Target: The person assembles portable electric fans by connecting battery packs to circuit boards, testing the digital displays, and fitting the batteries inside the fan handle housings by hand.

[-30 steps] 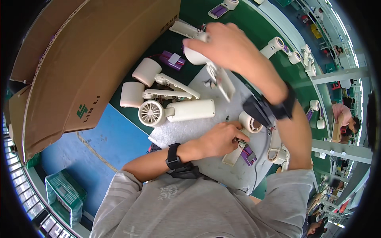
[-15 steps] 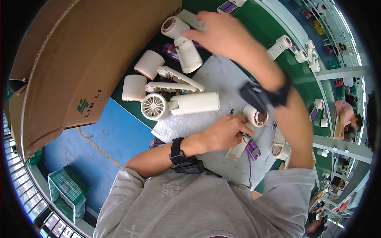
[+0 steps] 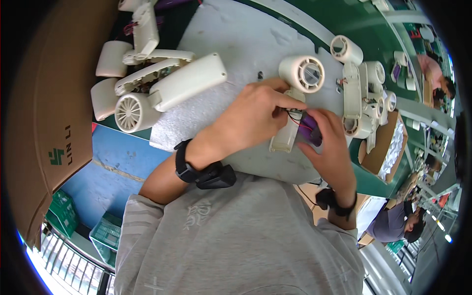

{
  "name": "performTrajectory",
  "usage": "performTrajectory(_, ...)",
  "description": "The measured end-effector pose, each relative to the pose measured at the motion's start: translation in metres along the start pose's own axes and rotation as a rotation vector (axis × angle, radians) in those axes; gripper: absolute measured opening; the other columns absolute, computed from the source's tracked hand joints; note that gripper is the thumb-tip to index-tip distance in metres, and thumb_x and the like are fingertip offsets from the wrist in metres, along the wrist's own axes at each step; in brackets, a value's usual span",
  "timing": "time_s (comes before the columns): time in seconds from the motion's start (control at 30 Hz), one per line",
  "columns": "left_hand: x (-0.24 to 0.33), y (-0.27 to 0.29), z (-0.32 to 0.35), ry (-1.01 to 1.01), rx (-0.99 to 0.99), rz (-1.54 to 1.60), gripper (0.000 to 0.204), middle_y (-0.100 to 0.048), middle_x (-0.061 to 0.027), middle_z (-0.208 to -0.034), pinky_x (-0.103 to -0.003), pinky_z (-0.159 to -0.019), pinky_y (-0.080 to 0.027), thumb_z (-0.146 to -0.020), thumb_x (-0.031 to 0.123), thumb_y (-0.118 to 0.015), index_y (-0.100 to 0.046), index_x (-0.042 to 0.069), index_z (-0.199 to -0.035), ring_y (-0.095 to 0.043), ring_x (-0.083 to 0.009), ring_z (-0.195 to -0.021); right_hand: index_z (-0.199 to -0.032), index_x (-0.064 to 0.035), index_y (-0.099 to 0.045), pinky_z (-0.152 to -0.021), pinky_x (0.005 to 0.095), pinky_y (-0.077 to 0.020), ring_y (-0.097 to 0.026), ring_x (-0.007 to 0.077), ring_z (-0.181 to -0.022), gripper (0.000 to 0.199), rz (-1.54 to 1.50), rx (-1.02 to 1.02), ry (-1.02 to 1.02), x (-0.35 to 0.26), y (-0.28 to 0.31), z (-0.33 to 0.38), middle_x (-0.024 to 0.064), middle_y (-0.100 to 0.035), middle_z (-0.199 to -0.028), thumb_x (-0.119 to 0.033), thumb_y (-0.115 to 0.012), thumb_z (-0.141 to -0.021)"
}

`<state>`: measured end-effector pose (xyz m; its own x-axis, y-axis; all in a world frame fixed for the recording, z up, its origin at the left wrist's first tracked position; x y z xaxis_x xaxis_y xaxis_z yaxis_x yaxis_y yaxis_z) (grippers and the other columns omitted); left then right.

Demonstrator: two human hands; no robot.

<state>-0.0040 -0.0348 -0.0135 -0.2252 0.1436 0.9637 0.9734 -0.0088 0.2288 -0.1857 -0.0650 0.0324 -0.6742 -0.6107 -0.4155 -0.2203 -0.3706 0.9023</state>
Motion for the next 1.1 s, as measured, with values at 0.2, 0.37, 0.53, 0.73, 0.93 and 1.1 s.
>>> performTrajectory(0.2, -0.001, 0.003, 0.000, 0.009, -0.015, -0.083, 0.042, -0.067, -0.0124, -0.110, -0.028, -0.069, -0.054, -0.072, -0.007, -0.064, -0.074, 0.014, -0.106, -0.068, -0.0218, -0.079, -0.123, -0.0052, -0.055, -0.080, 0.0317, -0.0494, -0.059, 0.0214, -0.085, 0.062, -0.308, 0.050, -0.012, 0.014, -0.003, -0.007, 0.0094, -0.060, -0.101, -0.002, -0.079, -0.065)
performTrajectory(0.37, -0.002, 0.002, -0.002, 0.006, -0.024, -0.095, 0.042, -0.067, -0.0119, -0.109, -0.027, -0.068, -0.053, -0.072, -0.007, -0.065, -0.075, 0.015, -0.107, -0.068, -0.0192, -0.078, -0.119, -0.0048, -0.056, -0.074, 0.0297, -0.0511, -0.061, 0.0185, -0.081, 0.054, -0.454, 0.010, -0.056, 0.013, -0.003, -0.007, 0.0088, -0.062, -0.092, -0.001, -0.076, -0.069)
performTrajectory(0.53, 0.000, 0.002, -0.001, -0.022, -0.035, -0.124, 0.041, -0.067, -0.0124, -0.108, -0.027, -0.067, -0.053, -0.071, -0.006, -0.067, -0.075, 0.014, -0.106, -0.067, -0.0190, -0.076, -0.118, -0.0035, -0.055, -0.073, 0.0295, -0.0516, -0.063, 0.0168, -0.085, 0.049, -0.560, -0.145, -0.109, 0.024, -0.003, -0.006, 0.0082, -0.063, -0.097, -0.001, -0.074, -0.073)
performTrajectory(0.73, 0.001, 0.004, -0.003, -0.002, -0.032, -0.114, 0.034, -0.066, -0.0167, -0.102, -0.035, -0.072, -0.055, -0.069, 0.001, -0.077, -0.075, 0.012, -0.102, -0.068, -0.0308, -0.080, -0.125, -0.0006, -0.050, -0.075, 0.0303, -0.0531, -0.064, 0.0190, -0.092, 0.062, -1.043, -0.387, -0.469, 0.030, -0.006, -0.002, 0.0103, -0.061, -0.109, -0.006, -0.079, -0.071)
performTrajectory(0.93, 0.000, 0.003, -0.002, -0.054, -0.015, -0.111, 0.033, -0.066, -0.0168, -0.103, -0.036, -0.072, -0.055, -0.070, 0.004, -0.078, -0.074, 0.011, -0.102, -0.068, -0.0316, -0.081, -0.140, 0.0040, -0.039, -0.073, 0.0300, -0.0543, -0.063, 0.0231, -0.098, 0.079, -1.557, -0.235, -0.121, 0.029, -0.004, 0.012, 0.0156, -0.057, -0.127, -0.004, -0.078, -0.071)
performTrajectory(1.1, -0.001, 0.004, -0.002, -0.057, -0.039, -0.139, 0.037, -0.066, -0.0156, -0.107, -0.034, -0.072, -0.055, -0.071, 0.000, -0.076, -0.074, 0.012, -0.106, -0.068, -0.0278, -0.084, -0.147, 0.0059, -0.028, -0.076, 0.0293, -0.0523, -0.062, 0.0252, -0.099, 0.103, -1.630, -0.234, -0.131, 0.037, -0.006, 0.009, 0.0174, -0.055, -0.132, -0.020, -0.088, -0.066)
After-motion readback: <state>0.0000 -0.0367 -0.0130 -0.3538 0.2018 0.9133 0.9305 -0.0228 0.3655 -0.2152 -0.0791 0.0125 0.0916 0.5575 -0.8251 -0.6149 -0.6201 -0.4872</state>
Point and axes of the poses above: each hand's wrist, its own z-axis away from the middle knuckle, its own y-axis out of the back of the hand, x = y × z, the point moved 3 cm from there along -z, towards the middle knuckle
